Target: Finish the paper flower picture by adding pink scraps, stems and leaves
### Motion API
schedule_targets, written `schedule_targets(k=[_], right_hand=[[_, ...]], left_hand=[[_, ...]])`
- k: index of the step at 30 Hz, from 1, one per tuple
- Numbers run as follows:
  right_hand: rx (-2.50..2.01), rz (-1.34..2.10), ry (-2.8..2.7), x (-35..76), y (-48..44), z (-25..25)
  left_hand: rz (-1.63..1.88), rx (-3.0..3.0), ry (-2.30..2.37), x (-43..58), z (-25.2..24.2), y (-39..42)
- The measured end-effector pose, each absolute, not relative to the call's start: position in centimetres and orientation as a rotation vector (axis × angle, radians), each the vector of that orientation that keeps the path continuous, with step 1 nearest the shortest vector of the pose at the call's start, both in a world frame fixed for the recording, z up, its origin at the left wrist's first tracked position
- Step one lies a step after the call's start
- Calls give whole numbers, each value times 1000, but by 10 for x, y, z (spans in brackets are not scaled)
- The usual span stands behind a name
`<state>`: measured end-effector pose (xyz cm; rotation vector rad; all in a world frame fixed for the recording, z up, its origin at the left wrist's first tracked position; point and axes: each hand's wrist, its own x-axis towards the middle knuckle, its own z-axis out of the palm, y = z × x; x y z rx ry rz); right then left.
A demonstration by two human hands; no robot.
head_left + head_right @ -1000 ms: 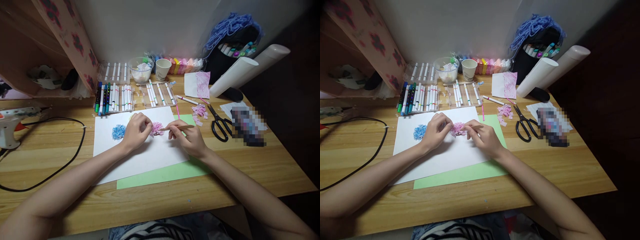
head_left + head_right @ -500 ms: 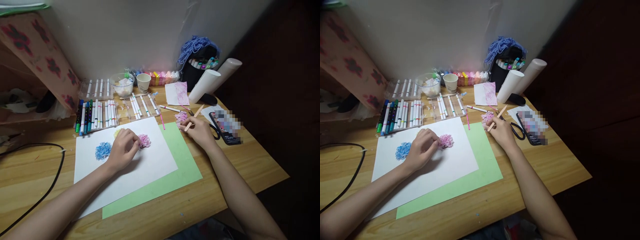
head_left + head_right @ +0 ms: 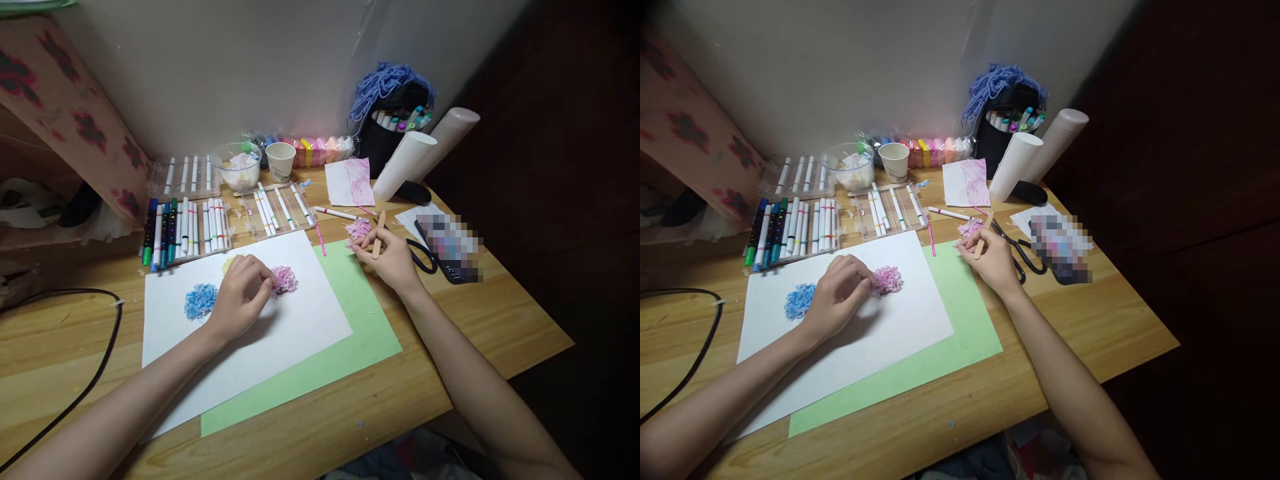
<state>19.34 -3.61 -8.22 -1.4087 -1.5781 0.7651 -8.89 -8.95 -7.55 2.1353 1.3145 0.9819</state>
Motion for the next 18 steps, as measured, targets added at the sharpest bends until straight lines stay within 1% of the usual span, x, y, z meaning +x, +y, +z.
schedule_targets(k=[4,8,11,18], right_hand=[[-1252,1126,-1476,174,-48,-77],[-1169,1353,-1493,145,-69,-72],[-1134,1435,-1513,129,-82,-72],[-1078,1494,-1551,118,-92,-75]], left_hand=[[980,2212,1320,-87,-78,-91],[927,2335,1305,-83,-78,-92],[891,2374,1263,-81,-77,-95],[824,2369,1240,-74,-75,-107]])
